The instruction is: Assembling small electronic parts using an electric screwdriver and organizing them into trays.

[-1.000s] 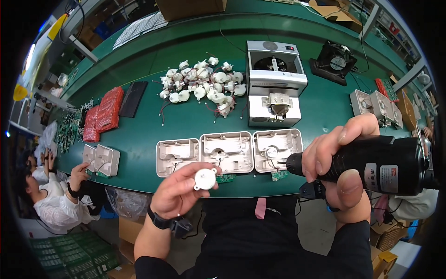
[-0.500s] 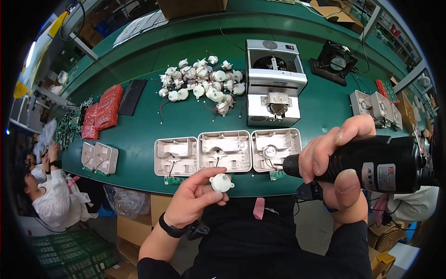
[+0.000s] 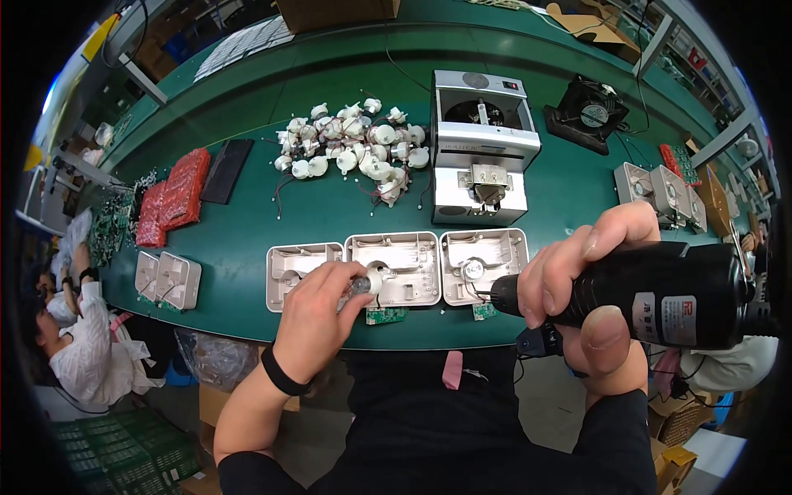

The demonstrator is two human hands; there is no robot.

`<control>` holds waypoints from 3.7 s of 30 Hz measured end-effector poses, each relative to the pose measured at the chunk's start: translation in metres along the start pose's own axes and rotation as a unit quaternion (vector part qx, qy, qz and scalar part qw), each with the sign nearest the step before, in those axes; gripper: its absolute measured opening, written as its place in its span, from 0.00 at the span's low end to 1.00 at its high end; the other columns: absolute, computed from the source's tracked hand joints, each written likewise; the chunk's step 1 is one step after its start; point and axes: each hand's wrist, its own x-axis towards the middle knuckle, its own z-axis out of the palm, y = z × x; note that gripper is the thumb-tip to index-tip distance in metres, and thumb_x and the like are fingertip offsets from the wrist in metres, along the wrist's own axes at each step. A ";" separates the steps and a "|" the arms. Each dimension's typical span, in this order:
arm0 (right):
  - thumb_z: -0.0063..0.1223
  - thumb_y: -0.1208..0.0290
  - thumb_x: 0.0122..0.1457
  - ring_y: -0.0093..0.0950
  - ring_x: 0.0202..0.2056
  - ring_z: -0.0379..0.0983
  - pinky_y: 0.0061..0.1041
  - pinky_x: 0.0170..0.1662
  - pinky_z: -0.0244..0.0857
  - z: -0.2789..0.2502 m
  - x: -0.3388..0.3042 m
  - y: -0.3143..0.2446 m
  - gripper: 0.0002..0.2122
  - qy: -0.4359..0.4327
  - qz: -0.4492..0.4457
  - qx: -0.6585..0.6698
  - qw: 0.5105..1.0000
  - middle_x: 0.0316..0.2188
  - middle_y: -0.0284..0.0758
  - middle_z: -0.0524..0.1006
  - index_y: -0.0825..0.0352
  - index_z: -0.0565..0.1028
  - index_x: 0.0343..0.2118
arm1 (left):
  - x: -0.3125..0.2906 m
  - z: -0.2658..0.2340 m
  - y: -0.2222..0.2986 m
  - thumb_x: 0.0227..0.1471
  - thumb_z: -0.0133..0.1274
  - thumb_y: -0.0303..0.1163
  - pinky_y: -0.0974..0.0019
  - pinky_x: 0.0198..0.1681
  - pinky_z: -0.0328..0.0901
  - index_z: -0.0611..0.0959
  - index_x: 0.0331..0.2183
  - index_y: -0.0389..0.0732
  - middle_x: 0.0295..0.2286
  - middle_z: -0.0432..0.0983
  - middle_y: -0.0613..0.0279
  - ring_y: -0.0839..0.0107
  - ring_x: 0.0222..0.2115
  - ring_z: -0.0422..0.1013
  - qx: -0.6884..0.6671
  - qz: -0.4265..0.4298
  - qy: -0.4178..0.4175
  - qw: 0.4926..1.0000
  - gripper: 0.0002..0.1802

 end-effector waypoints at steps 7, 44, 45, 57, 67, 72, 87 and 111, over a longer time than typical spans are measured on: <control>0.69 0.49 0.50 0.26 0.18 0.67 0.26 0.25 0.67 0.006 0.003 0.001 0.30 0.005 0.022 -0.001 1.000 0.20 0.30 0.70 0.59 0.60 0.42 | 0.014 0.013 -0.013 0.42 0.63 0.24 0.58 0.42 0.69 0.82 0.38 0.40 0.35 0.77 0.58 0.58 0.39 0.73 0.071 0.144 0.009 0.987 0.17; 0.54 0.72 0.61 0.27 0.19 0.69 0.27 0.23 0.67 0.044 0.045 0.077 0.15 -0.087 -0.112 0.060 0.988 0.23 0.37 0.72 0.66 0.62 0.46 | 0.013 0.023 -0.029 0.44 0.63 0.28 0.55 0.51 0.64 0.76 0.49 0.39 0.35 0.75 0.54 0.55 0.41 0.72 -0.037 0.095 0.047 0.994 0.27; 0.52 0.70 0.62 0.27 0.18 0.68 0.27 0.23 0.66 0.029 0.047 0.063 0.14 -0.072 -0.145 0.042 0.986 0.23 0.37 0.71 0.65 0.63 0.46 | 0.009 0.018 -0.025 0.44 0.63 0.28 0.55 0.51 0.64 0.76 0.49 0.39 0.35 0.75 0.54 0.55 0.41 0.72 -0.038 0.098 0.048 0.993 0.27; 0.47 0.69 0.65 0.29 0.17 0.67 0.28 0.22 0.65 -0.022 0.095 0.048 0.08 0.056 -0.178 -0.107 0.977 0.22 0.36 0.70 0.67 0.66 0.41 | -0.030 0.013 -0.022 0.45 0.66 0.39 0.53 0.47 0.64 0.78 0.47 0.39 0.39 0.73 0.54 0.54 0.42 0.69 0.092 0.028 0.061 0.994 0.28; 0.50 0.69 0.63 0.27 0.17 0.68 0.27 0.22 0.65 -0.002 0.090 0.040 0.08 0.048 -0.199 -0.093 0.974 0.20 0.35 0.70 0.68 0.68 0.37 | -0.040 0.026 -0.024 0.47 0.64 0.37 0.51 0.51 0.63 0.81 0.41 0.41 0.41 0.72 0.50 0.50 0.44 0.68 0.077 0.046 0.056 0.994 0.18; 0.48 0.68 0.64 0.27 0.17 0.67 0.27 0.23 0.65 -0.009 0.102 0.041 0.08 0.063 -0.136 -0.146 0.978 0.21 0.35 0.69 0.67 0.67 0.40 | -0.041 0.030 -0.025 0.48 0.63 0.34 0.50 0.51 0.63 0.81 0.38 0.41 0.42 0.71 0.48 0.49 0.45 0.68 0.070 0.063 0.047 0.994 0.14; 0.62 0.55 0.58 0.26 0.21 0.69 0.28 0.28 0.69 0.075 0.036 0.062 0.24 -0.147 -0.001 -0.035 0.988 0.23 0.35 0.70 0.62 0.58 0.44 | -0.043 0.057 -0.015 0.47 0.54 0.27 0.48 0.59 0.58 0.81 0.40 0.42 0.46 0.69 0.49 0.51 0.49 0.65 0.038 0.064 0.058 0.996 0.15; 0.53 0.62 0.61 0.27 0.17 0.67 0.28 0.22 0.65 0.052 0.048 0.052 0.16 -0.078 -0.119 0.035 0.989 0.20 0.35 0.68 0.64 0.61 0.44 | -0.041 0.028 -0.007 0.46 0.60 0.29 0.51 0.55 0.62 0.81 0.41 0.39 0.44 0.72 0.50 0.51 0.48 0.68 0.007 0.056 0.052 0.997 0.17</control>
